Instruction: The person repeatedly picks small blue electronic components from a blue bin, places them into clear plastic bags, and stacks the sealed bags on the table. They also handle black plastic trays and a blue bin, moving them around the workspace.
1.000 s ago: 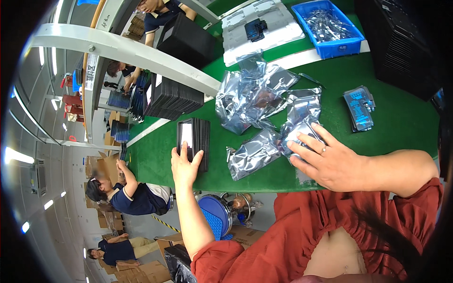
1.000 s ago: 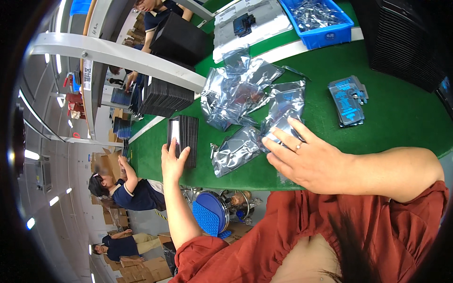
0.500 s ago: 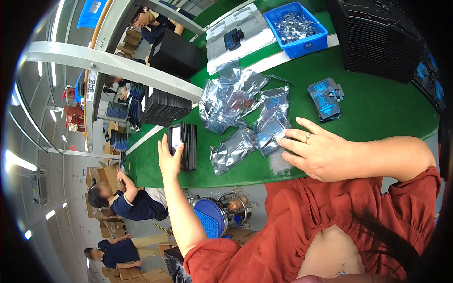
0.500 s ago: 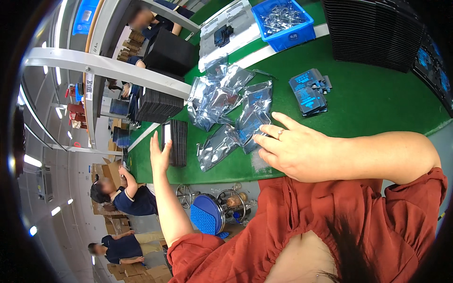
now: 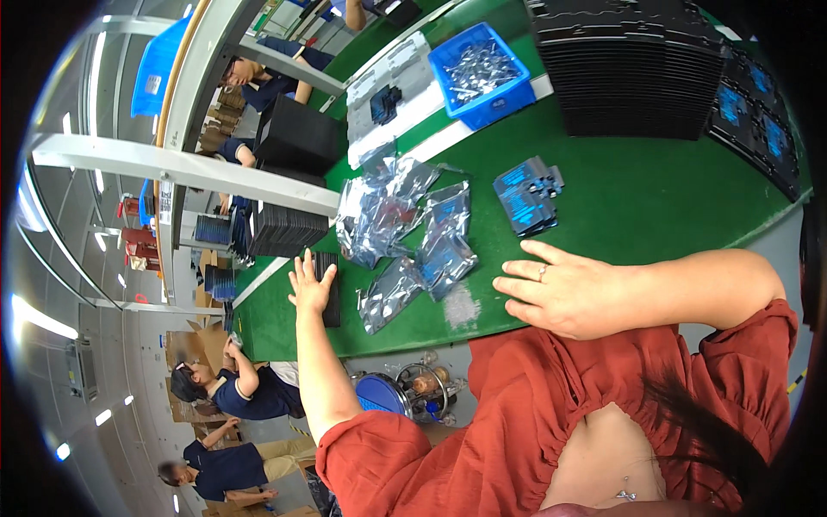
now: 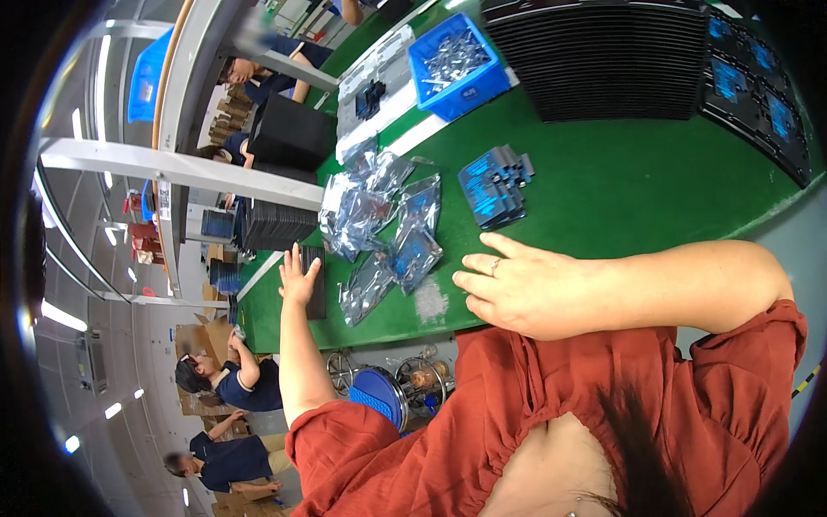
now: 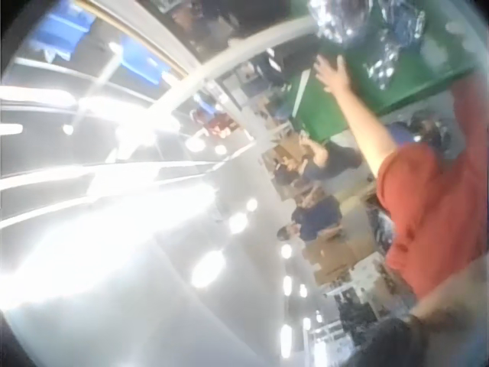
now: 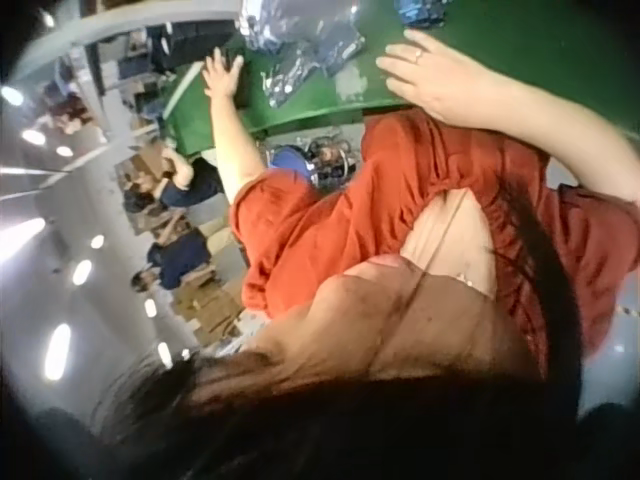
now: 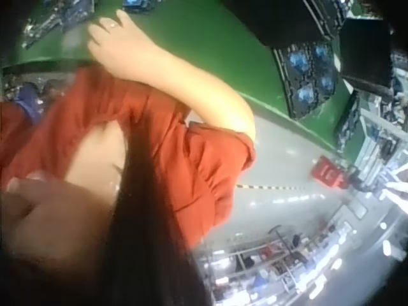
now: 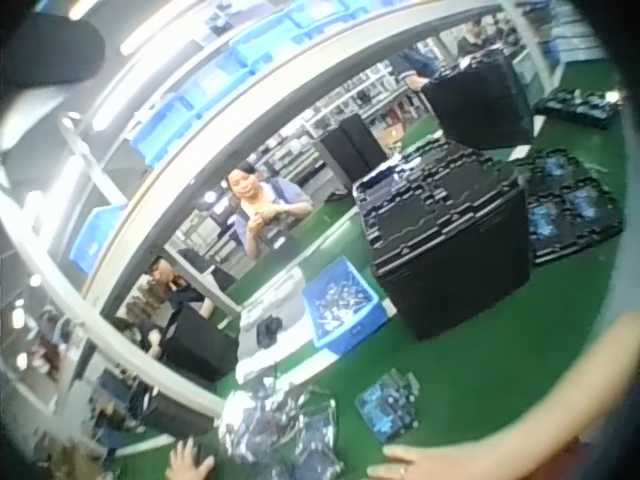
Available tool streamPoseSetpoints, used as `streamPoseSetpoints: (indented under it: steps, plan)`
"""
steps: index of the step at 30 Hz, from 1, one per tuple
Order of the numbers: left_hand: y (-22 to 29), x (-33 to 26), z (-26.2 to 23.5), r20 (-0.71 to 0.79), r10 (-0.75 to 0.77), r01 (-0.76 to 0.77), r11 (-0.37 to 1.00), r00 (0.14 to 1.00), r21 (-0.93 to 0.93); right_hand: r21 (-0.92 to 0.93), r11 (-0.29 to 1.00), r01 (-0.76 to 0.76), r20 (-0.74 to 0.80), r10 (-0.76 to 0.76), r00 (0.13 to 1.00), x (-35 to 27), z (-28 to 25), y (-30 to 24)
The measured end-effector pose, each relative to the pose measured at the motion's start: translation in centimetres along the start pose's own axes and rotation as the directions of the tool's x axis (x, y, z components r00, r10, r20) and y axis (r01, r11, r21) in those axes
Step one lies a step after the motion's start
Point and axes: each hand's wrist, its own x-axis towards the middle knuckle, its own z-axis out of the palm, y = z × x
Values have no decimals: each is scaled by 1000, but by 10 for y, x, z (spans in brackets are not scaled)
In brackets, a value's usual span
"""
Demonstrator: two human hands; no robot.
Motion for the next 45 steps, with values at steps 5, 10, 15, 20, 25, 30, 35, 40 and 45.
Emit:
streamPoseSetpoints:
  steps: [5, 10, 15, 20, 25, 30, 35, 40, 45]
  plan:
    - [66, -44, -24, -551, 149, -390, 851, 821, -352, 21, 999, 31, 32, -32, 999, -21, -2, 7]
    - [153, -120, -37, -400, 480, -604, 745, 781, -284, 79, 995, 65, 44, -68, 997, -30, 2, 7]
    - [139, -131, -20, -327, 284, -377, 885, 901, -272, 135, 988, 72, 9, -74, 997, -31, 0, 8]
    - [183, -145, -22, -370, 465, -591, 691, 804, -417, 127, 991, 36, 33, -41, 999, -34, 11, 13]
    - [220, -122, -4, -306, 554, -633, 693, 774, -346, 121, 991, 56, -25, -53, 998, -29, 13, 12]
    - [213, -102, -4, -202, 441, -467, 651, 875, -598, 228, 973, 40, -141, -8, 990, -19, 14, 13]
    - [217, -94, -29, -294, 401, -447, 370, 867, -814, 297, 954, -35, -395, 156, 905, 25, -3, 19]
    - [252, -105, -61, -518, 569, -747, 297, 639, -595, 225, 881, -416, -501, 470, 726, 66, -28, 37]
    - [255, -105, -59, -498, 668, -788, 226, 553, -572, 288, 817, -499, -311, 573, 759, 71, -25, 58]
